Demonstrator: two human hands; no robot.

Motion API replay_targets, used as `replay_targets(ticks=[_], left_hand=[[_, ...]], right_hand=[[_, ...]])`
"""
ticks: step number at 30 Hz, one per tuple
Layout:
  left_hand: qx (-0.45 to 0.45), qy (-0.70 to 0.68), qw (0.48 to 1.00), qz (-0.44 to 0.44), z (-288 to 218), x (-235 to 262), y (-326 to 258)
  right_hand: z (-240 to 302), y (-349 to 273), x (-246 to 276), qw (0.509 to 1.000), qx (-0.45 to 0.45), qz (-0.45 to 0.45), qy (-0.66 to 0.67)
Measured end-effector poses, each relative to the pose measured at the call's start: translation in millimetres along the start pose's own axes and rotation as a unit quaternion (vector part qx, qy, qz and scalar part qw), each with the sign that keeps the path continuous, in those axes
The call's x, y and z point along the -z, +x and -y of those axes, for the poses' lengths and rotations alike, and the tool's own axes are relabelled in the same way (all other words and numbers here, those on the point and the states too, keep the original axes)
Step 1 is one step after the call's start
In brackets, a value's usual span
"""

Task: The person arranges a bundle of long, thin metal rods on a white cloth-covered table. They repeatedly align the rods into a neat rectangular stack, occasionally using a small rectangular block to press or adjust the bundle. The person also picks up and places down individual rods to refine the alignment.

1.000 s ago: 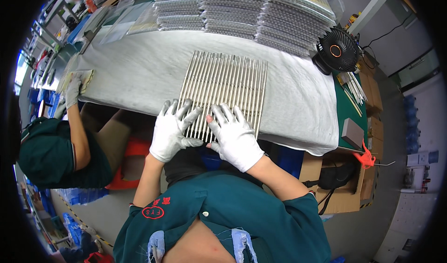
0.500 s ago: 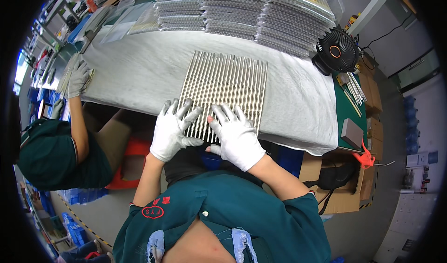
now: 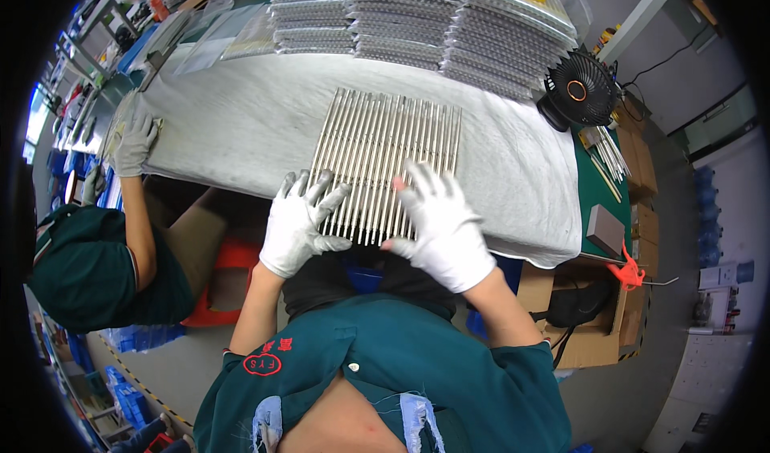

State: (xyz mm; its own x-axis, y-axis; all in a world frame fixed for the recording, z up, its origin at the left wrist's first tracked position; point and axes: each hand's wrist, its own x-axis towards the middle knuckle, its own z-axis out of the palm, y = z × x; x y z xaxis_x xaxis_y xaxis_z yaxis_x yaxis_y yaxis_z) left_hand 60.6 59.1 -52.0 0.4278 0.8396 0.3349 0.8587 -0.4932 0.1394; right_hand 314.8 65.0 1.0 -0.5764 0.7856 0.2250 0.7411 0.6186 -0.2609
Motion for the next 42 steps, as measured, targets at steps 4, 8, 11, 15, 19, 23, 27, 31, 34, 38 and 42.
replay_targets(ticks=[4, 8, 11, 15, 19, 23, 27, 31, 34, 38, 42], left_hand=[[-0.007, -0.008, 1.0, 0.003, 1.8, -1.3, -1.4], [-0.012, -0.017, 1.0, -0.006, 1.2, 2.0, -0.9], [-0.015, -0.019, 1.0, -0.006, 1.1, 2.7, -0.5], [-0.009, -0.02, 1.0, -0.004, 1.3, 0.6, -0.6], [-0.004, -0.018, 1.0, 0.003, 2.1, 0.5, -1.8], [-0.015, -0.019, 1.0, -0.003, 2.6, 2.4, -0.7], [-0.012, -0.012, 1.0, -0.004, 1.9, 2.3, -1.7], [-0.013, -0.015, 1.0, -0.013, 1.9, 1.4, -1.0], [-0.006, -0.019, 1.0, -0.009, 0.6, 3.6, -0.5], [-0.001, -0.014, 1.0, -0.004, 0.6, 3.0, -1.1], [-0.004, -0.016, 1.0, -0.017, 2.5, 1.0, -2.9]], right_hand=[[-70.3, -37.0, 26.6, 0.979, -0.159, -0.058, -0.114], [-143.3, -98.2, 69.5, 0.906, -0.317, -0.048, -0.277], [-181.0, -144.2, 94.5, 0.856, -0.438, 0.014, -0.274], [-220.0, -196.2, 110.3, 0.856, -0.48, 0.109, -0.158], [-232.3, -205.6, 111.1, 0.865, -0.481, 0.114, -0.089], [-243.3, -201.2, 114.8, 0.872, -0.458, 0.098, -0.139], [-260.8, -197.8, 113.1, 0.871, -0.471, 0.12, -0.07], [-265.7, -195.4, 118.6, 0.869, -0.463, 0.151, -0.084], [-253.5, -192.7, 132.4, 0.837, -0.506, 0.13, -0.162], [-204.9, -172.9, 162.7, 0.842, -0.45, 0.026, -0.297], [-147.5, -131.6, 156.3, 0.91, -0.354, -0.034, -0.215]])
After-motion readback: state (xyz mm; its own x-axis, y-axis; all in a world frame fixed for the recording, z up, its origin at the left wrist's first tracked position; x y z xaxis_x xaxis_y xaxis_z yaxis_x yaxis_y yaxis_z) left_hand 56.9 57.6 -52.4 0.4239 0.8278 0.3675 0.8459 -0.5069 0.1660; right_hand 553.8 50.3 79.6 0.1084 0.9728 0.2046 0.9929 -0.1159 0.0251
